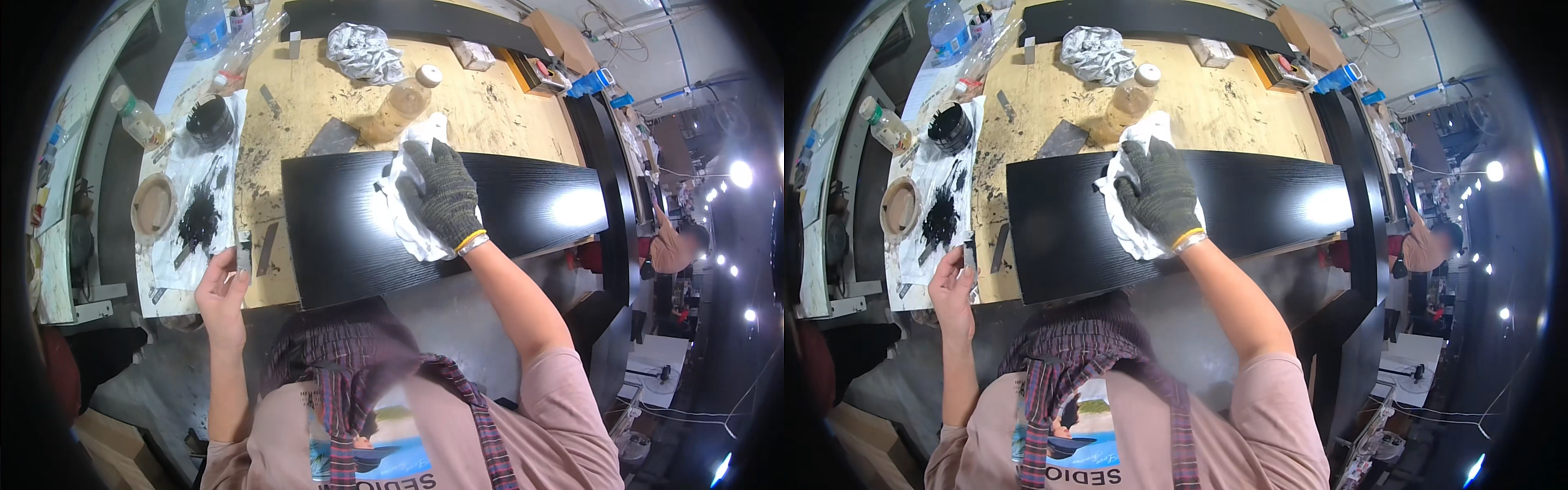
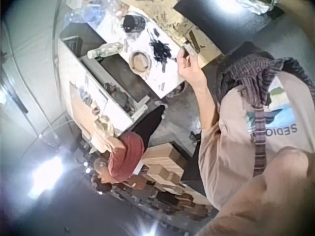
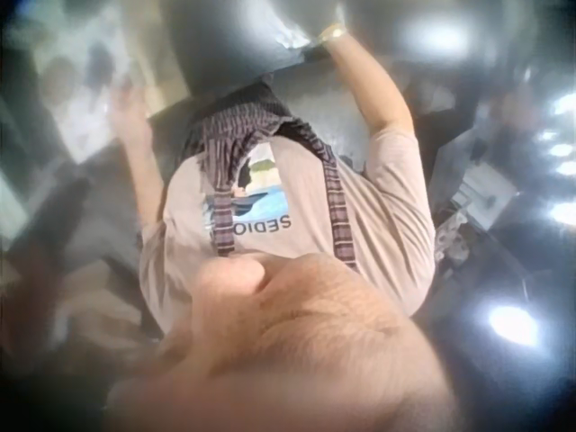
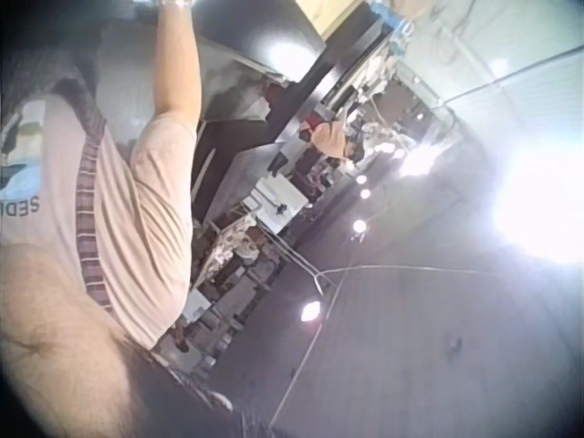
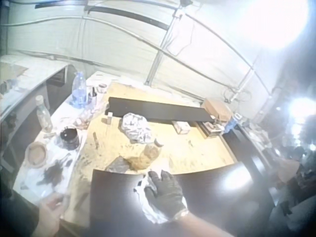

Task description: The person wipes a black wooden panel with a white cloth, repeatedly rubbing the surface to remove dust or residue. They flip the panel to clean both sides and continue wiping until the surface appears clean.

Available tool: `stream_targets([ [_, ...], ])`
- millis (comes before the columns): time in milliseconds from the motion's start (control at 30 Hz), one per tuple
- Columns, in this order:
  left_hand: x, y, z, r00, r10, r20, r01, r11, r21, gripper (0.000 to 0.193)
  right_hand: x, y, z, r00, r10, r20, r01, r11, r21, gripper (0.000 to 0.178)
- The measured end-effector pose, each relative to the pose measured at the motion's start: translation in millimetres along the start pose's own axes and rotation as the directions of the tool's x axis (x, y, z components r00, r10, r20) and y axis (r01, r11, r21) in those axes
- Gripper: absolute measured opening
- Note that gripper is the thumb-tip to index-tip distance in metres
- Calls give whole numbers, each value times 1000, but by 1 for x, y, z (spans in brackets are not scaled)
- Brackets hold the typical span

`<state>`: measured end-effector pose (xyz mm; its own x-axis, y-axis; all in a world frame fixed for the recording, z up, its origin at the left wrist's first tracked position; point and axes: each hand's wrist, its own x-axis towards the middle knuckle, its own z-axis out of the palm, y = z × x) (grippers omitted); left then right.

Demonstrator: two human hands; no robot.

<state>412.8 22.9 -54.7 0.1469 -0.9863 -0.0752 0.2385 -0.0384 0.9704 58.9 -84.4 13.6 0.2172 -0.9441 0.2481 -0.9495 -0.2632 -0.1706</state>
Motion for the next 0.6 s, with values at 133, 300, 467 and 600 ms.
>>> stream_targets([
  [133, -1, 12, 3, 970, 184, 157, -229, 909, 349, 37, 2, -5, -2, 999, 36, 9, -36, 999, -1, 53],
  [300, 12, 16, 17, 834, 353, 425, -541, 674, 502, 38, 3, -8, -2, 999, 36, -18, -36, 999, -27, 52],
  [467, 104, 1, 31, 860, 403, 313, -507, 608, 610, 30, 4, -10, 1, 997, -8, -73, 6, 999, -35, 48],
  [600, 146, 4, 35, 872, 432, 231, -479, 653, 586, 31, 2, -5, 3, 994, -24, -110, 20, 999, -32, 47],
])
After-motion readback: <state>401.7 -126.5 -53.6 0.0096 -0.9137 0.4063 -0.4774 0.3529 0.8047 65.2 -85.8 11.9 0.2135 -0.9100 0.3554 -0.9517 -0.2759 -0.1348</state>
